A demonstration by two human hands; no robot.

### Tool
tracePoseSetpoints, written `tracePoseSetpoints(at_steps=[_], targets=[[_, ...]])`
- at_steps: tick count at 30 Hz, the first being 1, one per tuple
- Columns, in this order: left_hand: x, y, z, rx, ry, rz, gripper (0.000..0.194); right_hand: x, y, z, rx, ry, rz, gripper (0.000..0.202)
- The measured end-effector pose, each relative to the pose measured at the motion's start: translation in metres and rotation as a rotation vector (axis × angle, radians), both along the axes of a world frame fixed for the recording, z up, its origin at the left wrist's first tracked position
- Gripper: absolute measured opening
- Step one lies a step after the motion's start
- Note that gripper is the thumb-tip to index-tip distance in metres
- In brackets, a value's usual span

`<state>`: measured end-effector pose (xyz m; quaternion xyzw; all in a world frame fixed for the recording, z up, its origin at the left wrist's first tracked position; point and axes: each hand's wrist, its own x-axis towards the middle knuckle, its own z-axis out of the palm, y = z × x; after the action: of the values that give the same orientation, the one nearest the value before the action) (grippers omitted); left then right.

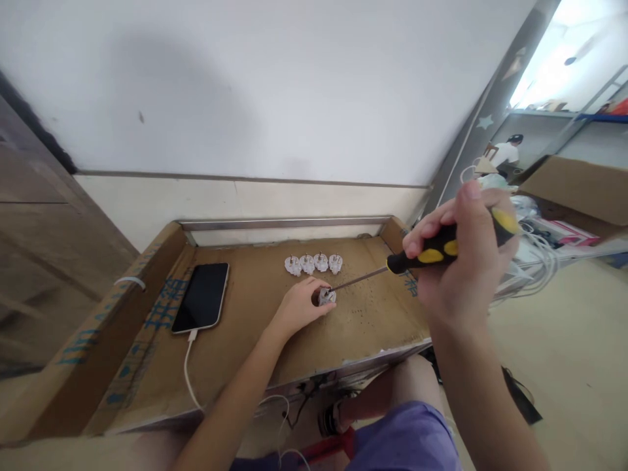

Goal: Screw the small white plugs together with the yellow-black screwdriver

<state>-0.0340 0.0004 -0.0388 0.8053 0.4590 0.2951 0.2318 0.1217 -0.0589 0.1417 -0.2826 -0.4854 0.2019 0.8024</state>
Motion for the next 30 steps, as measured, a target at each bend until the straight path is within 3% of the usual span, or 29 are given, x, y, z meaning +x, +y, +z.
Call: tracePoseSetpoints(at_steps=[7,12,16,18,20,23,24,28,30], targets=[[0.001,0.0,0.0,-0.005,-0.009,-0.003,0.026,0.001,0.001,-0.006,-0.036,-0.043,0.021,0.031],[0.001,0.001,-0.003,-0.026,0.012,0.001,0.028,-0.002,0.017,-0.012,-0.014,-0.107,-0.001,0.03],[0.002,0.001,-0.006,0.038,0.009,-0.013,0.034,0.002,0.034,-0.008,0.047,-0.36,0.001,0.021],[0.003,0.001,-0.007,0.06,0.006,-0.034,0.036,0.009,0.04,0.001,0.083,-0.686,-0.039,0.027],[0.005,0.0,-0.008,0.048,0.018,-0.049,0.035,0.017,0.043,0.016,0.083,-1.026,-0.18,0.029],[0.008,-0.002,-0.006,0.021,0.042,-0.041,0.032,0.024,0.045,0.045,-0.01,-1.325,-0.354,0.03],[0.008,-0.003,-0.005,0.016,0.051,-0.035,0.031,0.024,0.046,0.054,-0.038,-1.377,-0.317,0.029],[0.012,-0.009,0.001,0.015,0.105,0.018,0.027,0.021,0.052,0.074,-0.082,-1.491,0.066,0.018],[0.017,-0.012,0.003,0.024,0.136,0.064,0.025,0.019,0.054,0.075,-0.044,-1.488,0.028,0.014]])
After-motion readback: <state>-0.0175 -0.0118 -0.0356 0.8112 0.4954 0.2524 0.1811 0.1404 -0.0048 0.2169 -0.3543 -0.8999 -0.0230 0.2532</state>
